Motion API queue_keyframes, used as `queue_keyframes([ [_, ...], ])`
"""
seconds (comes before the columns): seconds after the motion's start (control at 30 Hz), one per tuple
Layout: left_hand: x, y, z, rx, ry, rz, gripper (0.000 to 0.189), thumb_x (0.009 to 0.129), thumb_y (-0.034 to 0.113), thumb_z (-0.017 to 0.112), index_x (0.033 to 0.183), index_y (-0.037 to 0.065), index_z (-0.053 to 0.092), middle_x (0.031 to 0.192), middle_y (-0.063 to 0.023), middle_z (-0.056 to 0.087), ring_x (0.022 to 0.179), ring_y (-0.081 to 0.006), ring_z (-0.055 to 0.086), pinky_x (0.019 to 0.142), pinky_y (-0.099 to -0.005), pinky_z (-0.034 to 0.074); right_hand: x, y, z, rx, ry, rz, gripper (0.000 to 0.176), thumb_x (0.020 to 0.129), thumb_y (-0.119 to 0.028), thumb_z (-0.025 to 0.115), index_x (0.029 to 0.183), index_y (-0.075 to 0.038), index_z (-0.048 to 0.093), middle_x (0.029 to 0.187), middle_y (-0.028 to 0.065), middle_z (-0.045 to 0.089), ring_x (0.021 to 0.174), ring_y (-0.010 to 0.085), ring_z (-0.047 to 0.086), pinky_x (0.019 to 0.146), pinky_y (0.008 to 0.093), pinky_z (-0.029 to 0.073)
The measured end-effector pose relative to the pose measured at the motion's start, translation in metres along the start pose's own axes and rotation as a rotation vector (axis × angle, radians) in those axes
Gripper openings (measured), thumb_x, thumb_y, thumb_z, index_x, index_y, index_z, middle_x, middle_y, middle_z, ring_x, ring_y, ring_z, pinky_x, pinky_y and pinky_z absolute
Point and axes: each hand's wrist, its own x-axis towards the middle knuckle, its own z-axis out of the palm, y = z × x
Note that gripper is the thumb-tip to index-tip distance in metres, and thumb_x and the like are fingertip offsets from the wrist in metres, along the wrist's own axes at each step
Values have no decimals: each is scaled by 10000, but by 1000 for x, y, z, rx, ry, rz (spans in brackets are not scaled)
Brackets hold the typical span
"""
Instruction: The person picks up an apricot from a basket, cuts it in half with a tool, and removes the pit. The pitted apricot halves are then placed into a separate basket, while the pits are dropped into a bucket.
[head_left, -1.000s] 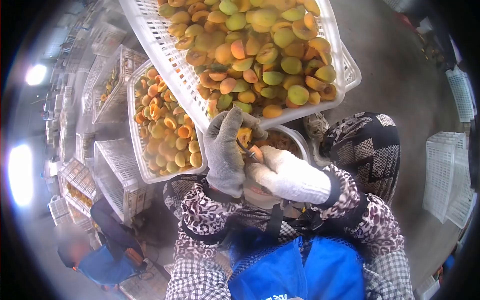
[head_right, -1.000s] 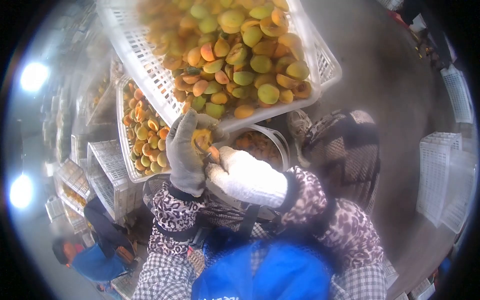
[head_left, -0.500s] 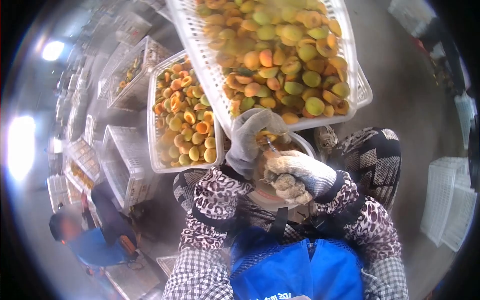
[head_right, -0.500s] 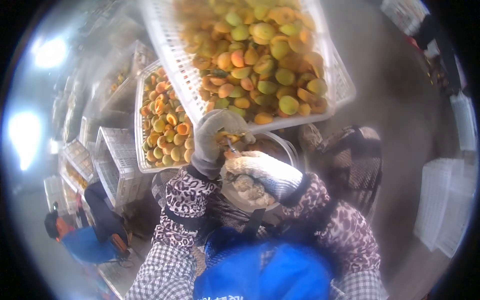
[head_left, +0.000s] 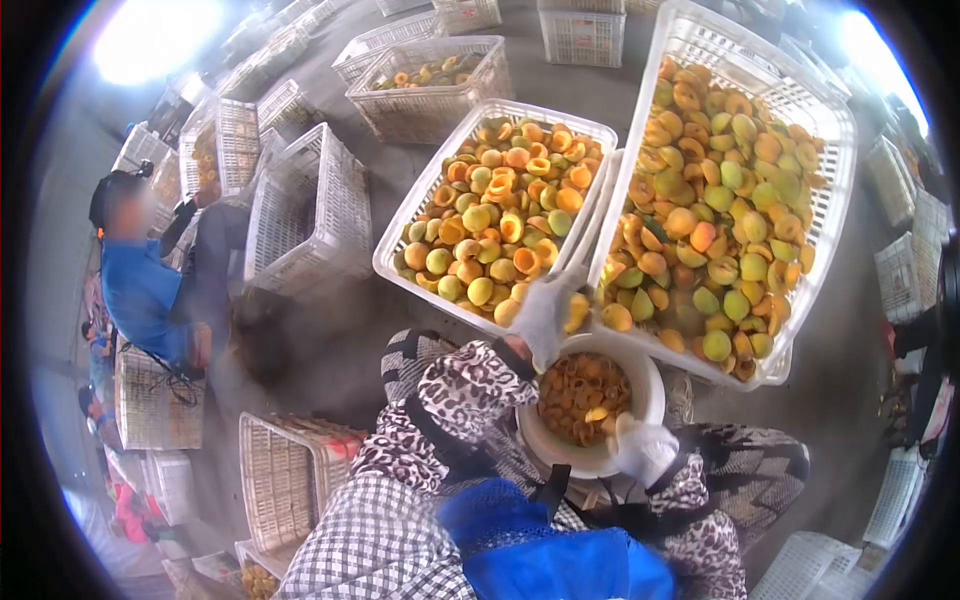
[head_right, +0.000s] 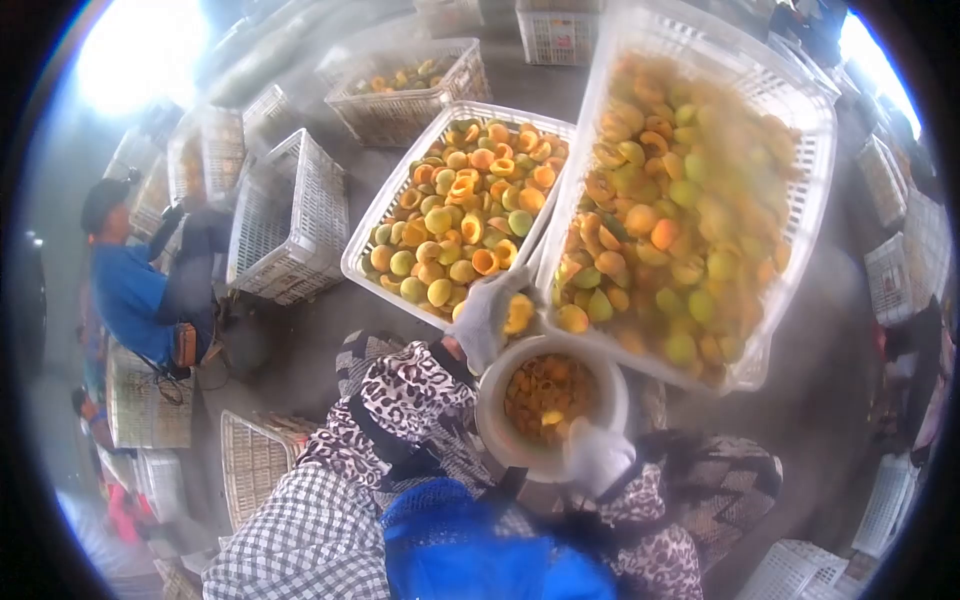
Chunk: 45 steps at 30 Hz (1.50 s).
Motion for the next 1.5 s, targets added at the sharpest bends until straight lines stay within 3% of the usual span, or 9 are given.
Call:
queue_keyframes([
  [0.23,87,34,-117,1758,673,476,334,810,306,653,1054,87,592,1035,-161,565,963,-356,546,826,-450,448,6,-23,-9,47,90,-43,258,864,-270,610,912,-37,509,733,179,673,657,350,667,568,448,534],
  [0.37,107,40,-153,1582,432,-34,382,776,259,701,1110,85,636,1142,-198,573,1105,-396,537,929,-438,454,20,-21,-10,60,160,-58,299,902,-330,543,846,-37,549,574,149,595,512,331,608,480,444,493],
  [0.6,121,87,-176,1277,392,65,324,783,236,686,1051,54,672,1066,-193,641,1023,-325,617,909,-374,478,22,-15,-15,53,166,-151,208,857,-256,626,896,-61,565,591,117,574,491,318,590,445,422,487],
  [0.83,196,90,-175,1860,212,5,781,905,599,452,1492,127,247,1543,-154,232,1439,-351,149,1170,-481,83,30,-41,-47,107,136,-63,269,852,-296,642,817,-69,501,588,147,604,509,362,604,465,455,495],
  [0.97,207,45,-166,2077,-118,610,588,945,404,487,1443,131,335,1509,-118,315,1397,-334,264,1163,-490,119,34,-40,-46,23,150,-70,268,836,-304,633,808,-74,498,543,150,579,492,365,595,448,457,487],
  [1.07,237,18,-174,1880,-166,754,515,919,292,573,1382,118,431,1446,-128,410,1331,-315,380,1122,-451,260,41,-44,-52,102,15,102,274,836,-314,620,853,-65,506,565,168,584,523,368,611,469,469,494],
  [1.17,236,39,-143,657,219,218,388,846,134,687,1213,62,582,1180,-137,628,1071,-289,608,909,-345,473,44,-41,-57,178,-122,129,307,853,-323,599,942,-47,500,630,180,603,566,382,624,495,480,504],
  [1.4,260,59,-162,1768,221,820,294,805,275,651,1098,253,650,1336,-111,479,1256,-318,396,1051,-512,265,57,-33,-56,148,20,-32,254,897,-304,551,984,-66,536,646,125,563,576,315,615,463,431,482],
  [1.5,276,34,-170,1816,116,632,379,826,352,617,1197,280,589,1408,-122,426,1311,-335,354,1078,-516,238,58,-31,-51,233,-37,85,320,865,-336,590,964,-46,495,704,157,616,591,377,630,497,473,507],
])
